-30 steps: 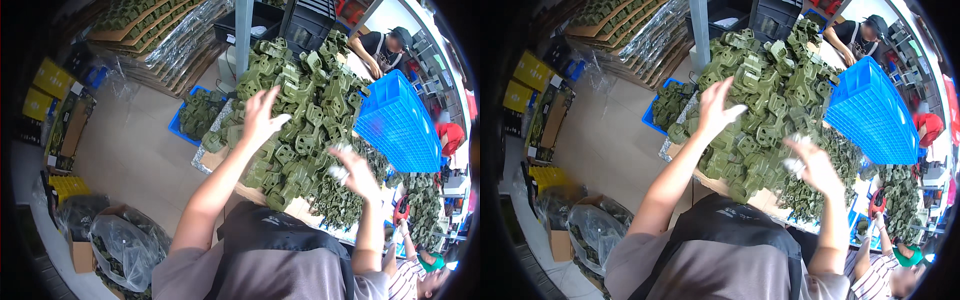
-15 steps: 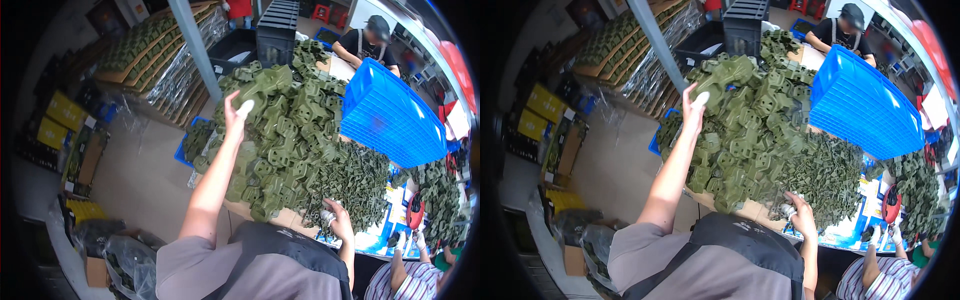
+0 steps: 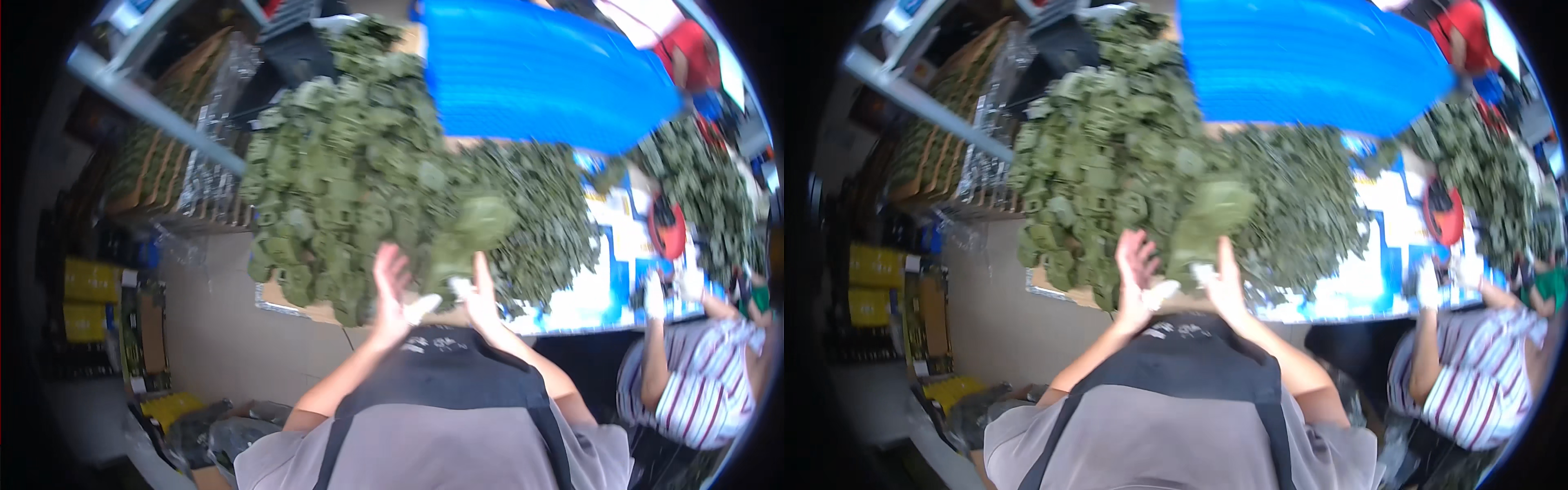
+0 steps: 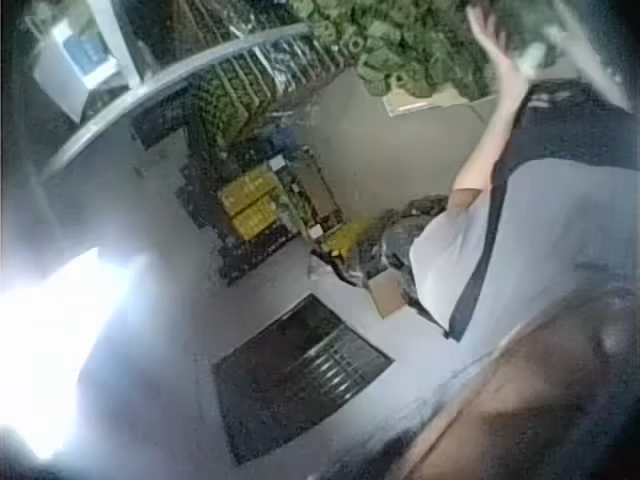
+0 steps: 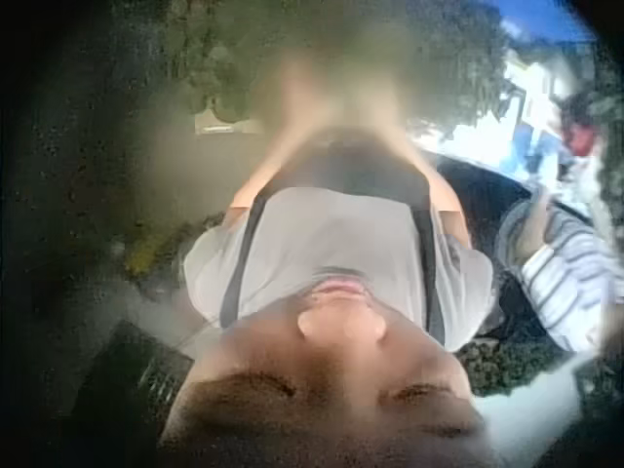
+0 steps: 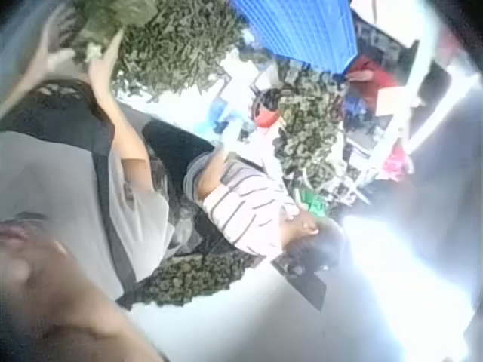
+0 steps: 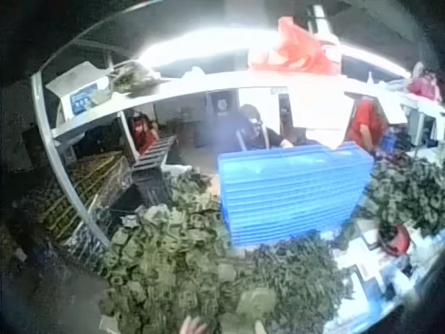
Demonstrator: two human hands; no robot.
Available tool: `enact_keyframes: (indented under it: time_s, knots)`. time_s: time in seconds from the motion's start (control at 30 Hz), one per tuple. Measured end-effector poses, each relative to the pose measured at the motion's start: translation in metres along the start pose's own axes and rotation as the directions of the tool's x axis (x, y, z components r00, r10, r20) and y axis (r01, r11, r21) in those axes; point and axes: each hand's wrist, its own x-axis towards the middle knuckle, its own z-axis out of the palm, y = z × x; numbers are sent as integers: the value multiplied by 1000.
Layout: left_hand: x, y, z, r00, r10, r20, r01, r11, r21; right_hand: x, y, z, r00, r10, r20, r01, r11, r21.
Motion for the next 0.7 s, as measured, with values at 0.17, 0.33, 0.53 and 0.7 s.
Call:
enact_keyframes:
  time_s: [0.17, 0.33, 0.53, 0.7]
  knots:
    - [-11, -14, 18, 942, -129, 310, 149, 988, -41, -18, -3, -34, 940, -27, 341, 124, 956, -265]
    - [-23, -18, 37, 914, -142, 380, 108, 988, 110, -28, 5, -63, 932, -12, 362, 88, 977, -193]
    - [-9, -24, 24, 867, -236, 438, 331, 931, -153, -19, -6, -61, 914, -31, 404, 182, 922, -343]
    - [-12, -47, 13, 932, -258, 255, 278, 960, -42, 1, 9, -45, 922, -59, 383, 195, 925, -327]
